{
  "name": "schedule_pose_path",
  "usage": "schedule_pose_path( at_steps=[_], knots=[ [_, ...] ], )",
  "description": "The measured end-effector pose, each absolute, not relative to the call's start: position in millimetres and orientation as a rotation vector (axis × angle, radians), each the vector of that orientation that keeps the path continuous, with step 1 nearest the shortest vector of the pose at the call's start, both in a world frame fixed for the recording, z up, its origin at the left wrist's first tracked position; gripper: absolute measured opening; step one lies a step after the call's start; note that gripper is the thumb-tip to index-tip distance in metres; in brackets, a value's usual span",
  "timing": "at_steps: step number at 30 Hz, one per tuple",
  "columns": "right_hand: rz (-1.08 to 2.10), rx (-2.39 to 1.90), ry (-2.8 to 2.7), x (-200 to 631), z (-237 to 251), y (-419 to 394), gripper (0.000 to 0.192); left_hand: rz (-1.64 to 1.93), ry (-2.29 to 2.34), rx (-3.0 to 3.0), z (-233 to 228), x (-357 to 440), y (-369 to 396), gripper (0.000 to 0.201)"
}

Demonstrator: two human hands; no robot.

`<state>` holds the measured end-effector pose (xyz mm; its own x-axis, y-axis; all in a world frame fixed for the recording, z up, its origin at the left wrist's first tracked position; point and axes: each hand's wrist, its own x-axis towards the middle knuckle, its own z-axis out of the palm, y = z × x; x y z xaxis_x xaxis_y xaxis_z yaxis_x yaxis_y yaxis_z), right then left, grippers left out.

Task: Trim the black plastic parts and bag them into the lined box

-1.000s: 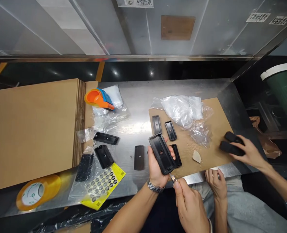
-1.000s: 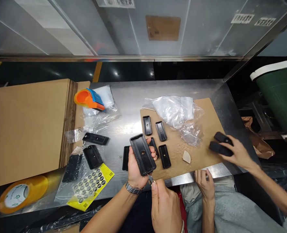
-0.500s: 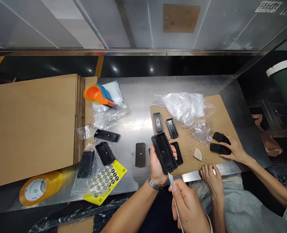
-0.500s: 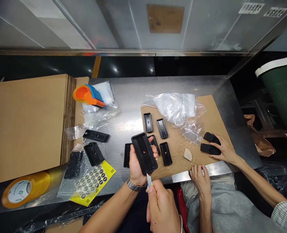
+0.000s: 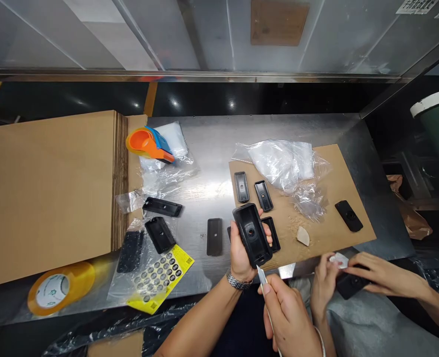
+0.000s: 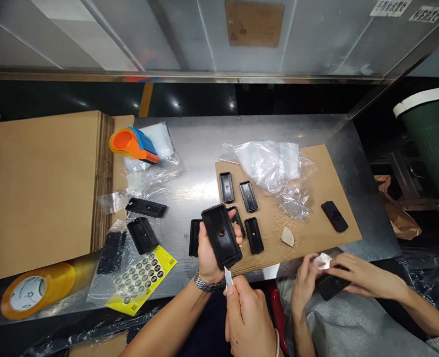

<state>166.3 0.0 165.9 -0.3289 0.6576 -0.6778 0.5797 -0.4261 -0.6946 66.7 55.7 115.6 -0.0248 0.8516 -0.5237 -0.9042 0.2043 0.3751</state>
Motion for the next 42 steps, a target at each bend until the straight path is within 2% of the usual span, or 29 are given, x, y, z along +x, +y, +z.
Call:
schedule_pose_path(
  at_steps=[26, 36, 39, 42],
  knots=[
    [1.9, -1.842, -1.706, 168, 167, 0, 0.036, 1.352, 0.746, 0.019, 110, 67, 54, 0.063],
    [2.027, -1.801, -1.469, 164, 163, -4, 0.041, 1.49, 0.77, -0.087, 114, 70, 55, 0.058],
    [1.753, -1.855, -1.63, 167, 163, -5, 0.037, 1.59, 0.787, -0.135, 115, 71, 56, 0.056],
    [1.22, -1.795, -2.028, 172, 161, -11, 0.032, 1.661, 0.828, -0.161, 116, 72, 58, 0.055]
  ],
)
